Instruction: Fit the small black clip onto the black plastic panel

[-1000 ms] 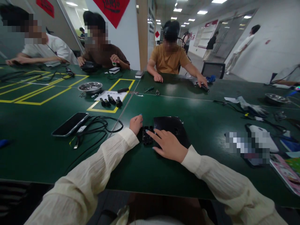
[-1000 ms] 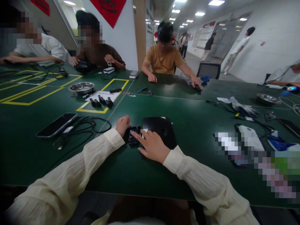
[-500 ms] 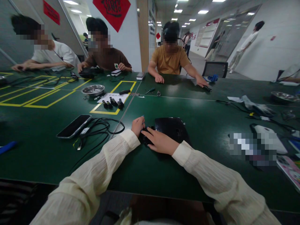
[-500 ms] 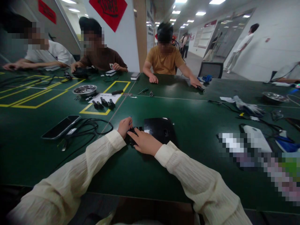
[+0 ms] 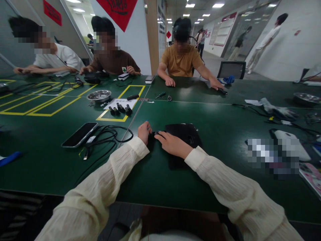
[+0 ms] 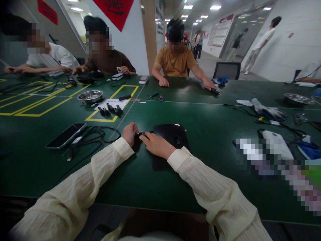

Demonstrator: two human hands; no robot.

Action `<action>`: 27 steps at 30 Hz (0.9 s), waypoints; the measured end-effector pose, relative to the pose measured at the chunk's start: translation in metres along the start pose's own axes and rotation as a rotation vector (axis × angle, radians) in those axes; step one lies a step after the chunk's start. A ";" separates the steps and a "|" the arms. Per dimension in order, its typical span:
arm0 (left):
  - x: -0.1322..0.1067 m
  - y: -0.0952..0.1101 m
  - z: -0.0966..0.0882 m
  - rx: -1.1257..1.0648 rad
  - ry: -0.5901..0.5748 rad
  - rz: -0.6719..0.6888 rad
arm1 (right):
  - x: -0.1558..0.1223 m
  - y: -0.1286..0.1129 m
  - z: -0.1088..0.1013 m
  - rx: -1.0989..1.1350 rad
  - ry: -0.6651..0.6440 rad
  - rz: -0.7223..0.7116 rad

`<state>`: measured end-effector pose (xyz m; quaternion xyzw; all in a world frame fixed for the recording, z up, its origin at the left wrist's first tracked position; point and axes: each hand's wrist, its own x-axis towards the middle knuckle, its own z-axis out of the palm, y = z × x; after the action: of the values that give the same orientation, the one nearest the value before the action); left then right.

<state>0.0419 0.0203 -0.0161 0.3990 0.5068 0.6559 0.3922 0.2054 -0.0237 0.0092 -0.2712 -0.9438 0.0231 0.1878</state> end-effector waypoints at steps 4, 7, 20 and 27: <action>0.001 -0.002 -0.001 0.018 -0.016 0.013 | 0.000 0.013 -0.006 0.312 0.133 0.051; 0.000 -0.001 -0.001 0.050 -0.036 0.009 | 0.001 0.024 -0.006 0.664 0.221 0.269; -0.013 -0.004 -0.007 0.361 -0.237 0.397 | 0.003 0.015 -0.003 1.456 0.348 0.301; -0.010 -0.012 -0.002 0.208 -0.339 0.309 | -0.003 0.000 -0.007 0.772 0.306 0.157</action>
<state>0.0446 0.0127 -0.0294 0.6141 0.4316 0.5761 0.3234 0.2107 -0.0255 0.0142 -0.2523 -0.8035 0.3487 0.4114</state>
